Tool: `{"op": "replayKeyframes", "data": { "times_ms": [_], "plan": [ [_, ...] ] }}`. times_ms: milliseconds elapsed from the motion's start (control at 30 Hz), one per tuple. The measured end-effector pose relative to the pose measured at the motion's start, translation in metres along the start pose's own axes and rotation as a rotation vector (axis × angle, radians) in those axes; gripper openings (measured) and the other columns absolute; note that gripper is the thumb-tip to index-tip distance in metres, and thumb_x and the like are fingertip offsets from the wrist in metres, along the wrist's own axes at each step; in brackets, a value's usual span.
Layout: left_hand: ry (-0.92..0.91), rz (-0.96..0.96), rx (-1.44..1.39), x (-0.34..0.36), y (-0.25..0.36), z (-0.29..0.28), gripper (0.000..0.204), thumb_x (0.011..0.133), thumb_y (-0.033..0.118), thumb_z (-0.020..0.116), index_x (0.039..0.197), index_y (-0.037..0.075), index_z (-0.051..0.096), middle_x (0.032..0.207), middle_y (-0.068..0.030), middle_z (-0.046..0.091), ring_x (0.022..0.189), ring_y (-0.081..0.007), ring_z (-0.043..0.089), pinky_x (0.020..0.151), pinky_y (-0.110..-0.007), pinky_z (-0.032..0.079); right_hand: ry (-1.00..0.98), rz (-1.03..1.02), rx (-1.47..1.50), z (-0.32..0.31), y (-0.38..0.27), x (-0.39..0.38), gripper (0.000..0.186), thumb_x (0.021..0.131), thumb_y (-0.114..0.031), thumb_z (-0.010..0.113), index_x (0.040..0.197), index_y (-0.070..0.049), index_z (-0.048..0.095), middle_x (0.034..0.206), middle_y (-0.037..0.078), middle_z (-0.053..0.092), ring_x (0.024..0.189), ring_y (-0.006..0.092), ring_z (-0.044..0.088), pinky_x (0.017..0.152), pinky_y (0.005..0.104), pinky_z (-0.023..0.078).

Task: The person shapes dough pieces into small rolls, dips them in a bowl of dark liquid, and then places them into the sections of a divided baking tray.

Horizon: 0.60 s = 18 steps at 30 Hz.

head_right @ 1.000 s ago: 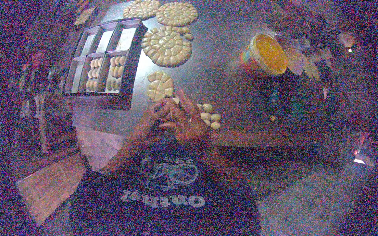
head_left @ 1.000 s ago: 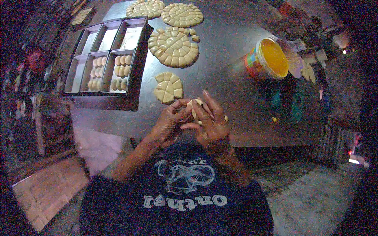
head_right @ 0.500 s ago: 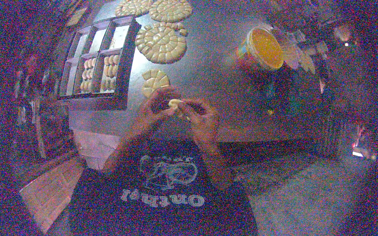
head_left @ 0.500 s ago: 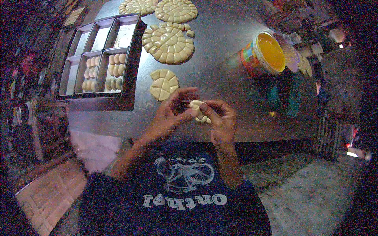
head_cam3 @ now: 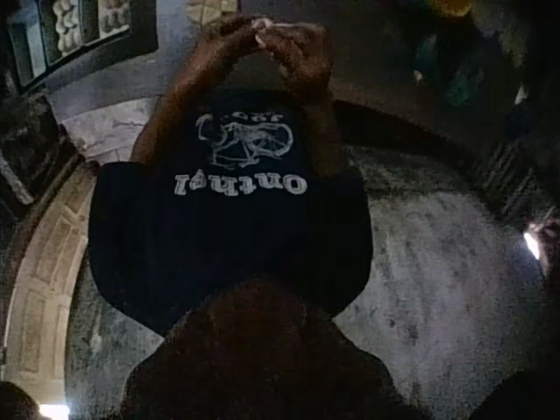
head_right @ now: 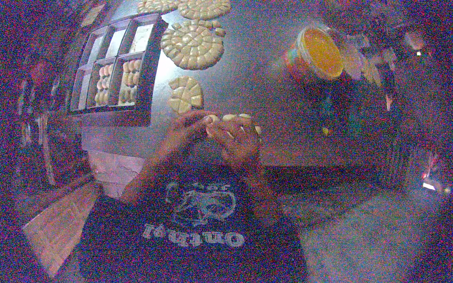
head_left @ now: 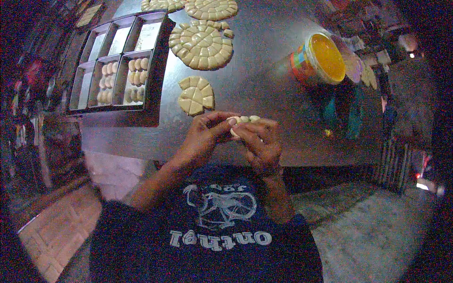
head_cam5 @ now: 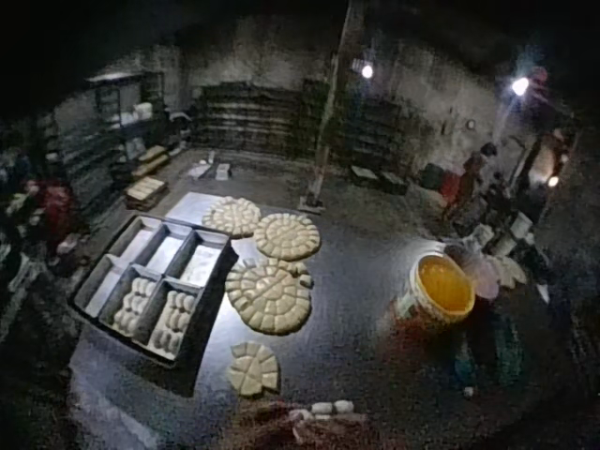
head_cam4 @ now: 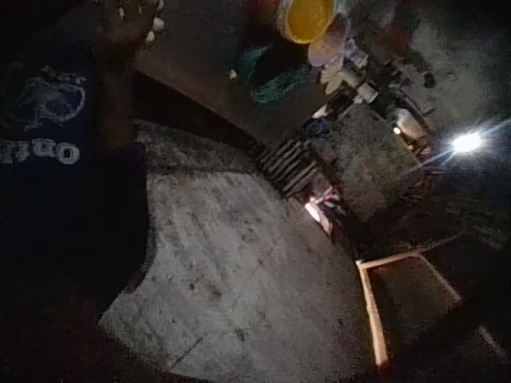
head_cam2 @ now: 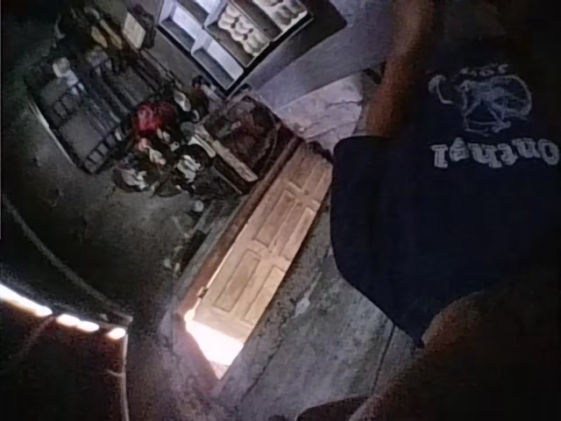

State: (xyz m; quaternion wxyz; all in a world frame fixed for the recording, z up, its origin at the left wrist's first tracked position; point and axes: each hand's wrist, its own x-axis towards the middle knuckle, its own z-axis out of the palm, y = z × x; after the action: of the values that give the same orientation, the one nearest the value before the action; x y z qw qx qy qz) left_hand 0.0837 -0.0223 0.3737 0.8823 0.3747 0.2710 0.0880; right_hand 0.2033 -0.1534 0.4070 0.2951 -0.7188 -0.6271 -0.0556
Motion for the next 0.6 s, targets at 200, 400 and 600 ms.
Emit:
{"op": "replayKeyframes", "data": {
  "times_ms": [200, 400, 600],
  "plan": [
    [-0.124, 0.177, 0.312, 0.0, -0.014, -0.003, 0.029, 0.097, 0.02, 0.06, 0.111, -0.004, 0.065, 0.103, -0.0095, 0.069, 0.096, -0.0157, 0.065, 0.084, -0.03, 0.054, 0.062, 0.633, 0.367, 0.007, 0.0, -0.007, 0.027, 0.078, -0.013, 0.078, 0.104, -0.008, 0.072, 0.101, 0.009, 0.069, 0.089, 0.0216, 0.065, 0.08, 0.0361, 0.054],
    [-0.203, 0.252, 0.561, 0.017, -0.014, 0.002, 0.025, 0.095, 0.022, 0.062, 0.104, 0.0, 0.07, 0.097, -0.0078, 0.071, 0.086, -0.0141, 0.064, 0.077, -0.032, 0.052, -0.056, 0.553, 0.439, 0.001, 0.033, -0.014, 0.013, 0.082, -0.014, 0.075, 0.093, -0.005, 0.075, 0.108, 0.014, 0.07, 0.099, 0.0224, 0.066, 0.084, 0.0357, 0.053],
    [-0.085, 0.559, 0.805, 0.044, -0.048, 0.03, 0.021, 0.095, 0.02, 0.061, 0.104, 0.002, 0.067, 0.092, -0.0076, 0.071, 0.085, -0.0156, 0.065, 0.073, -0.033, 0.053, -0.074, 0.566, 0.468, -0.007, 0.077, -0.043, 0.008, 0.085, -0.01, 0.072, 0.086, -0.003, 0.075, 0.104, 0.013, 0.072, 0.102, 0.0225, 0.066, 0.087, 0.034, 0.052]
  ]
}}
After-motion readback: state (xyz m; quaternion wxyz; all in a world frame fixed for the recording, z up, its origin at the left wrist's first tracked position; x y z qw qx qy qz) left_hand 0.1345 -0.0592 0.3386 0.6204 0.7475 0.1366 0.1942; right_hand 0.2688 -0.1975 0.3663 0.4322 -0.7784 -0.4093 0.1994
